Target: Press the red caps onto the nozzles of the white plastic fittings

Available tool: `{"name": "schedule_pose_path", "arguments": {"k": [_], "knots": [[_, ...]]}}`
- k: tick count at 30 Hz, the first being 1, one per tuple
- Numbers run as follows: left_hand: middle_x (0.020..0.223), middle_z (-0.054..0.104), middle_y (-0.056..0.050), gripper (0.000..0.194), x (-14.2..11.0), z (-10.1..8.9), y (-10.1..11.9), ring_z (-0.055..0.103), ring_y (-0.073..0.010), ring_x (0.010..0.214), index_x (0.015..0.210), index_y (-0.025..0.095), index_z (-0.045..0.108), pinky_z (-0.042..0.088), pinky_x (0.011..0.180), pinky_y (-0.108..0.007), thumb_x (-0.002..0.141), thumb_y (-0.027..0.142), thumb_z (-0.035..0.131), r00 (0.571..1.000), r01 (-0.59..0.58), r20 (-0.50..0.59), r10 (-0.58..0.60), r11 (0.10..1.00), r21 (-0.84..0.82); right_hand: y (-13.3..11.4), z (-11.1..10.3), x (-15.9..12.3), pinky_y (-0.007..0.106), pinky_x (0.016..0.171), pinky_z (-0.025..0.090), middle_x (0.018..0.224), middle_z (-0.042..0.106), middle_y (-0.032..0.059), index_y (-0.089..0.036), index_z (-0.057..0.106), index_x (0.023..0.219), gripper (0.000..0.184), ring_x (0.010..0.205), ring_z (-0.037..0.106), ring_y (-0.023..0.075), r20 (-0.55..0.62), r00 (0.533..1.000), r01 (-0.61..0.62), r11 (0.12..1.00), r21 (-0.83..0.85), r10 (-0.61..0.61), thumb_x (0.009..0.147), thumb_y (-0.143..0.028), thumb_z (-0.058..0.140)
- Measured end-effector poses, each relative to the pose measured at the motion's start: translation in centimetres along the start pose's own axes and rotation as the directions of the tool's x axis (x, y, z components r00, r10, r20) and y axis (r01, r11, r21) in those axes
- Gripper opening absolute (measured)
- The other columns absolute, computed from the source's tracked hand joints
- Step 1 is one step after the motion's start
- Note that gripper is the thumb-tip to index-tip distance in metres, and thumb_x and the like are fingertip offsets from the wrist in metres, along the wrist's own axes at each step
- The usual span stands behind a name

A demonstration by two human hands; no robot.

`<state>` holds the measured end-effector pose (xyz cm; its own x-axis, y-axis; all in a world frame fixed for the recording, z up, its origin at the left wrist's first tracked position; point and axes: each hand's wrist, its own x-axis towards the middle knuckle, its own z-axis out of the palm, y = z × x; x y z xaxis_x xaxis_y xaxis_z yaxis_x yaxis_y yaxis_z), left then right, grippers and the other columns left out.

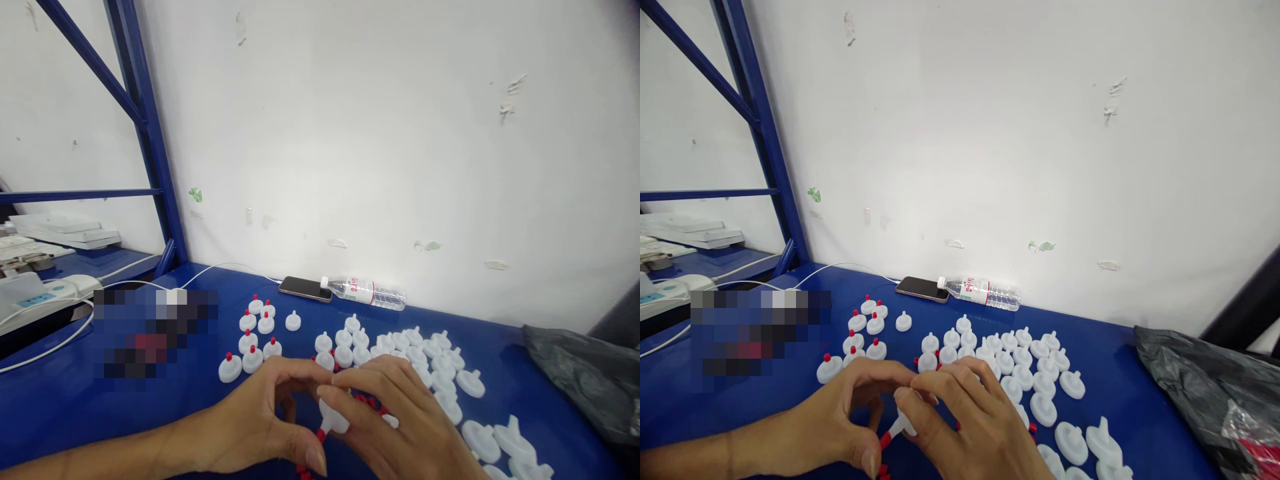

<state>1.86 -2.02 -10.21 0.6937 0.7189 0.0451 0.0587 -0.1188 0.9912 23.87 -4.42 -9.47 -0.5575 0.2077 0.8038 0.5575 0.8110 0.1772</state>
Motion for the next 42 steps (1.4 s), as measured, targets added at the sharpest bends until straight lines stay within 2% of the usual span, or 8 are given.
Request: {"name": "schedule_pose_path", "arguments": {"k": [3,8,13,17,23,35,39,42], "knots": [[0.094,0.069,0.000,0.054,-0.1,0.3,-0.2,0.051,-0.0107,0.069,0.104,0.019,0.073,0.040,0.059,-0.021,0.066,0.055,0.088,1.000,0.000,-0.003,0.000,1.000,-0.018,-0.1,0.1,0.0,0.031,0.078,0.049,0.095,0.072,0.0040,-0.018,0.069,0.105,0.019,0.085,0.064,0.0148,0.027,1.000,0.004,1.000,-0.011,-0.004,0.099,-0.013,0.052],[0.082,0.067,0.001,0.041,0.0,0.3,-0.5,0.052,-0.0098,0.062,0.094,0.017,0.067,0.041,0.055,-0.021,0.067,0.036,0.091,0.999,-0.027,-0.040,0.025,0.999,-0.040,0.0,0.5,0.0,0.033,0.078,0.049,0.101,0.072,0.0044,-0.019,0.069,0.111,0.019,0.090,0.065,0.0165,0.077,0.997,0.000,1.000,-0.020,0.002,0.096,-0.016,0.057],[0.079,0.068,-0.002,0.034,0.4,-0.1,-0.4,0.056,-0.0117,0.067,0.096,0.014,0.067,0.043,0.058,-0.021,0.075,0.035,0.085,0.994,-0.058,-0.090,0.054,0.998,-0.033,0.1,0.5,-0.4,0.035,0.082,0.049,0.110,0.072,0.0056,-0.018,0.065,0.123,0.026,0.100,0.066,0.0181,0.147,0.989,0.029,0.999,-0.046,-0.022,0.098,-0.023,0.057],[0.080,0.067,0.000,0.033,0.6,-0.3,-0.6,0.057,-0.0106,0.067,0.096,0.015,0.069,0.045,0.061,-0.020,0.076,0.036,0.085,0.989,-0.071,-0.134,0.066,0.997,-0.030,0.2,0.2,-0.4,0.036,0.084,0.049,0.110,0.072,0.0068,-0.016,0.063,0.125,0.028,0.102,0.065,0.0181,0.174,0.985,0.032,0.997,-0.070,-0.020,0.100,-0.020,0.052],[0.078,0.068,0.002,0.029,1.0,-0.3,-0.9,0.060,-0.0125,0.065,0.096,0.015,0.069,0.051,0.061,-0.023,0.078,0.034,0.082,0.990,-0.027,-0.140,0.022,0.999,-0.034,0.4,0.3,-0.3,0.037,0.082,0.051,0.111,0.071,0.0080,-0.016,0.062,0.125,0.030,0.102,0.065,0.0188,0.187,0.982,0.047,0.995,-0.086,-0.030,0.099,-0.018,0.049],[0.083,0.069,0.000,0.031,1.0,-0.3,-1.3,0.060,-0.0095,0.063,0.099,0.014,0.067,0.052,0.058,-0.021,0.080,0.032,0.083,0.993,-0.023,-0.119,0.013,0.997,-0.080,0.3,0.5,-0.8,0.039,0.086,0.050,0.115,0.070,0.0076,-0.016,0.060,0.129,0.031,0.101,0.065,0.0195,0.229,0.973,0.033,0.995,-0.098,-0.010,0.101,-0.023,0.049],[0.085,0.072,0.000,0.050,1.1,-0.5,-1.6,0.062,-0.0102,0.062,0.120,0.019,0.061,0.052,0.059,-0.023,0.078,0.032,0.085,0.990,0.000,-0.138,-0.013,0.996,-0.092,0.2,0.6,-1.0,0.039,0.088,0.049,0.116,0.069,0.0060,-0.018,0.059,0.130,0.032,0.102,0.064,0.0192,0.243,0.970,0.017,0.995,-0.096,0.006,0.101,-0.024,0.049],[0.090,0.073,-0.003,0.045,1.2,-0.6,-1.6,0.064,-0.0121,0.069,0.116,0.017,0.066,0.053,0.063,-0.024,0.077,0.031,0.086,0.990,0.001,-0.139,-0.012,0.997,-0.076,0.2,0.6,-1.1,0.039,0.087,0.049,0.114,0.070,0.0063,-0.017,0.059,0.130,0.032,0.101,0.064,0.0191,0.233,0.972,0.034,0.995,-0.098,-0.010,0.101,-0.025,0.050]]}}
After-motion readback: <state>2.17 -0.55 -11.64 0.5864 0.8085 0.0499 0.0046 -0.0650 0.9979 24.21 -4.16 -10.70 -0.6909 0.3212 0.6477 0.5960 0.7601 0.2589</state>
